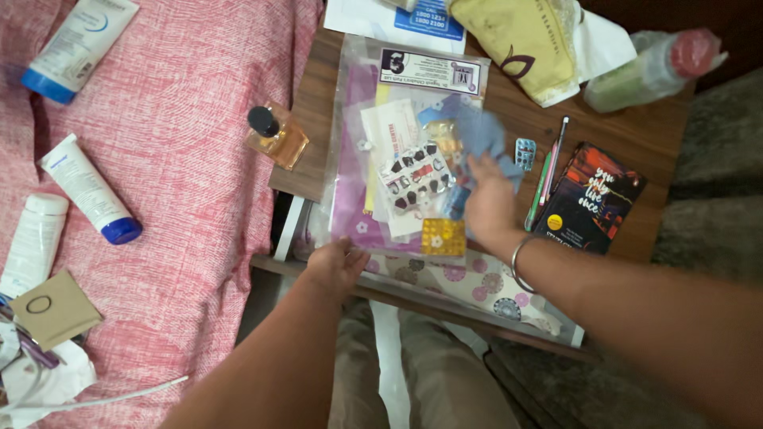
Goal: The person wipes the inside of a bedroom drawer with a cloth, places a patterned fabric liner inside, and then arranges various small items such as bottles, tubes, and papers into the drawer. The person handles each item individually and places them neatly.
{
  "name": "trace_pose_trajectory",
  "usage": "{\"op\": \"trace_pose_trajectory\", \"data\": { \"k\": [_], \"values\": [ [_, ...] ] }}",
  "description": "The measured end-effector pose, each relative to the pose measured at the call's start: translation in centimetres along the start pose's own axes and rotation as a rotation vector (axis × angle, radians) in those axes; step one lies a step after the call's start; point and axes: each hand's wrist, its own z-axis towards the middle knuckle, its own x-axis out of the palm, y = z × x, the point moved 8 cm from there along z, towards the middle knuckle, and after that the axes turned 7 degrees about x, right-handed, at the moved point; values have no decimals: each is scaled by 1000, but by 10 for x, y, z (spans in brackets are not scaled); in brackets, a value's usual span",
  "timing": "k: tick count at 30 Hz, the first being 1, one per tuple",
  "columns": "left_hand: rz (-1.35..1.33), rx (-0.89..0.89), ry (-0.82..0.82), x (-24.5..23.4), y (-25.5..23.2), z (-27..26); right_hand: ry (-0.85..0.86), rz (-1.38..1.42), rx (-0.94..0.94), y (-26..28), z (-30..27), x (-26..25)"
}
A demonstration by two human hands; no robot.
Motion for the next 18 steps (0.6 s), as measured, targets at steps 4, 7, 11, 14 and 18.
{"op": "trace_pose_trajectory", "data": {
  "k": [4, 7, 11, 14, 18],
  "values": [
    [36, -1, -16, 0, -3, 0, 158, 50, -48, 43, 23, 28],
    [54, -50, -13, 1, 1, 0, 339, 149, -295, 102, 8, 84],
    [32, -83, 21, -2, 4, -1, 504, 103, -615, 131, 5, 127],
    [9, -73, 100, 0, 5, -3, 454, -20, -650, 113, 43, 136],
    [18, -84, 74, -1, 3, -14, 415, -83, -540, 76, 101, 137]
  ]
}}
